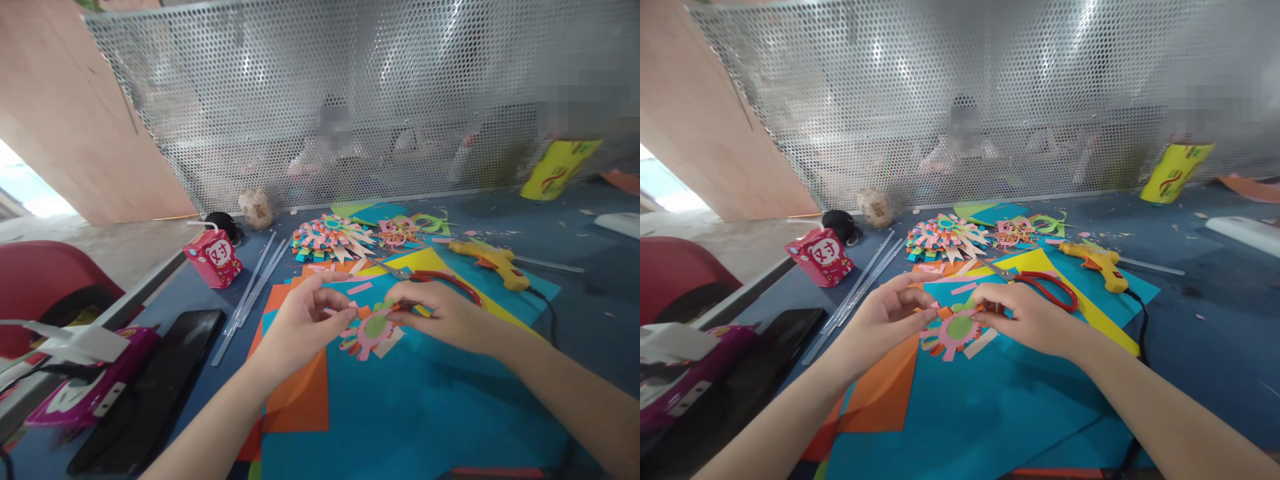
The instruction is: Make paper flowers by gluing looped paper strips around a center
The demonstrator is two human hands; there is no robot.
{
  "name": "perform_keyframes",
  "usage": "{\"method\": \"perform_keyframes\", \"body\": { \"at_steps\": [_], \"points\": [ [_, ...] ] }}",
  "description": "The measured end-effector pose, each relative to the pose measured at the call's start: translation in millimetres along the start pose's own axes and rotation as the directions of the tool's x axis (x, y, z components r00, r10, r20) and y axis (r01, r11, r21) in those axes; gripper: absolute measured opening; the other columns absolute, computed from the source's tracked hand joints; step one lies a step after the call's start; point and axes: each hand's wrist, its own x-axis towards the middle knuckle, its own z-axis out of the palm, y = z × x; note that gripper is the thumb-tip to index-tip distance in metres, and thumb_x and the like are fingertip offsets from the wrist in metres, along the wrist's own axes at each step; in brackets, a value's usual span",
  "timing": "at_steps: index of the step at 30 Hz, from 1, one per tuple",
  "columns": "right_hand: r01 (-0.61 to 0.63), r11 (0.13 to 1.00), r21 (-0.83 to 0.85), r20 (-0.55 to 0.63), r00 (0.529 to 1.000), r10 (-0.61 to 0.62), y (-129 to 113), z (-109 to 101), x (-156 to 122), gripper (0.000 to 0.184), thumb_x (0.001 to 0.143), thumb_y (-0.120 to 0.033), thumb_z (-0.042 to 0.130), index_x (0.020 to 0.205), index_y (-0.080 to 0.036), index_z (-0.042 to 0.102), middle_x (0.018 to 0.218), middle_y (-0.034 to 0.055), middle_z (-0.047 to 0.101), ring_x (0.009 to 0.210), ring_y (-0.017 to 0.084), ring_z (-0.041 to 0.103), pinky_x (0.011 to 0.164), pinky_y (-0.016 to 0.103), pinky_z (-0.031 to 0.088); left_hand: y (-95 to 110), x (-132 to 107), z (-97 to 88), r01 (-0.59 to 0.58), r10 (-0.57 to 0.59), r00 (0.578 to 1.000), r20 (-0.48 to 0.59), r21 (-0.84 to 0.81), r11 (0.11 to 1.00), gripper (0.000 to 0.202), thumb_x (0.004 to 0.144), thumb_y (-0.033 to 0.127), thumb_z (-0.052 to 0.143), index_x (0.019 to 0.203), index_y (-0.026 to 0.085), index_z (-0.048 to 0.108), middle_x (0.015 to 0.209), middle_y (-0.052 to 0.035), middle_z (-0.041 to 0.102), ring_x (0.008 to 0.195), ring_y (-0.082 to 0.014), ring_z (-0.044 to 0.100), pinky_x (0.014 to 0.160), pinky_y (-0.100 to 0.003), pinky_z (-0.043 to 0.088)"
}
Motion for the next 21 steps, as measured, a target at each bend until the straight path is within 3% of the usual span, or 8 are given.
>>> {"method": "perform_keyframes", "body": {
  "at_steps": [12,21],
  "points": [
    [0.136,0.972,-0.193,-0.096,0.983,-0.157,-0.6,0.4,-2.8,0.020,0.089,-0.028,0.040,0.091,-0.021,0.059,0.086,0.0043,0.064,0.079,0.015,0.058,0.070,0.024,0.043,3.1,-2.7,2.4,-0.043,0.046,0.998,0.045,-0.050,0.998,0.035,0.073,0.020,0.063,0.106,0.018,0.052,0.068,0.0025,0.057,0.060,-0.0088,0.055,0.056,-0.022,0.044],
    [0.160,0.967,-0.198,-0.102,0.978,-0.183,-1.4,-1.5,-3.4,0.021,0.088,-0.026,0.039,0.093,-0.022,0.060,0.088,0.0048,0.065,0.082,0.017,0.060,0.074,0.027,0.046,4.4,-4.6,1.7,-0.101,0.101,0.995,0.019,-0.001,0.995,0.028,0.075,0.020,0.061,0.102,0.018,0.053,0.071,0.0011,0.060,0.065,-0.0102,0.057,0.059,-0.022,0.042]
  ]
}}
